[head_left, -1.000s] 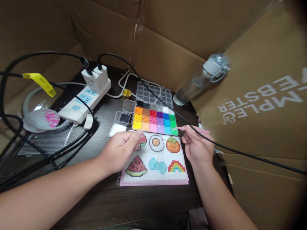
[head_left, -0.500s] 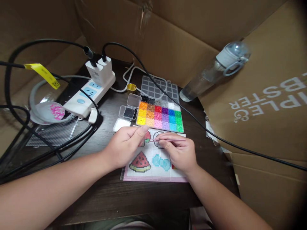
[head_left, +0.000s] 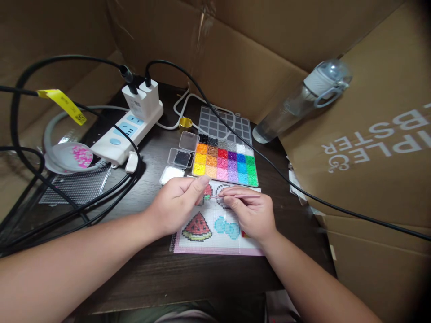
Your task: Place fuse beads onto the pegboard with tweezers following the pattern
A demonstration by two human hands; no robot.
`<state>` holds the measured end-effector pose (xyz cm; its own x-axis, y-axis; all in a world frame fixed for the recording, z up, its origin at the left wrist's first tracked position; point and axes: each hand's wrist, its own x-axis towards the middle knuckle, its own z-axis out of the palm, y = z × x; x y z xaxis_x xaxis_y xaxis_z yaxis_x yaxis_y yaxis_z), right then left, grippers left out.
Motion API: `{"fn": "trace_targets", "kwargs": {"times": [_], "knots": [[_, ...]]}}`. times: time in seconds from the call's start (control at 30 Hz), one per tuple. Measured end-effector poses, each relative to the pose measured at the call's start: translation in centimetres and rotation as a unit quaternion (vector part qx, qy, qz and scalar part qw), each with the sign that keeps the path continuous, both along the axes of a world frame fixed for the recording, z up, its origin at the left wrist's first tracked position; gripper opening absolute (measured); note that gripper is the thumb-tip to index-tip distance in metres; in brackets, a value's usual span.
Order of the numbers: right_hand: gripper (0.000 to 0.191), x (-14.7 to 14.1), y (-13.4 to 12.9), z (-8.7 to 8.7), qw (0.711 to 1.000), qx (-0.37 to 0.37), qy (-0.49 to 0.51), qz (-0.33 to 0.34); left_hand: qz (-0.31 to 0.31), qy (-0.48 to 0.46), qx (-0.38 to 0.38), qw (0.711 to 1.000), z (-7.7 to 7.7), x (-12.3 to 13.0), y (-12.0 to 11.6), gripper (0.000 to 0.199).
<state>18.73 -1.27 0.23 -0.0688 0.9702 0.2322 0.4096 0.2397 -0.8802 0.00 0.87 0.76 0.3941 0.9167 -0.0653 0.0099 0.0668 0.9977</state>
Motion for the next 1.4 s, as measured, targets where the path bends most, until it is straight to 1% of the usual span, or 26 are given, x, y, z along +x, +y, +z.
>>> {"fn": "trace_targets", "kwargs": {"times": [0.33, 0.57, 0.87, 1.03, 1.27, 1.4], "knots": [[0.008, 0.20, 0.02, -0.08, 1.000, -0.020, 0.014, -0.014, -0.004, 0.001, -0.006, 1.000, -0.09, -0.08, -0.07, 0.050], [0.009, 0.70, -0.05, 0.05, 0.999, -0.019, -0.003, -0.028, -0.004, -0.004, -0.010, 1.000, -0.05, -0.03, 0.03, 0.050], [0.007, 0.55, -0.02, -0.10, 1.000, -0.014, -0.008, -0.027, -0.004, -0.004, -0.011, 1.000, -0.06, -0.05, -0.11, 0.049], [0.007, 0.39, 0.00, -0.18, 0.999, -0.021, 0.002, -0.024, -0.005, 0.000, -0.013, 1.000, -0.06, -0.04, -0.12, 0.050], [0.012, 0.58, 0.01, 0.24, 0.999, -0.034, 0.001, -0.026, -0.007, 0.001, -0.016, 1.000, -0.07, -0.03, -0.04, 0.049], [0.009, 0.65, -0.02, 0.06, 0.999, -0.037, 0.002, -0.028, -0.006, 0.004, -0.015, 1.000, -0.01, 0.00, -0.01, 0.050]]}}
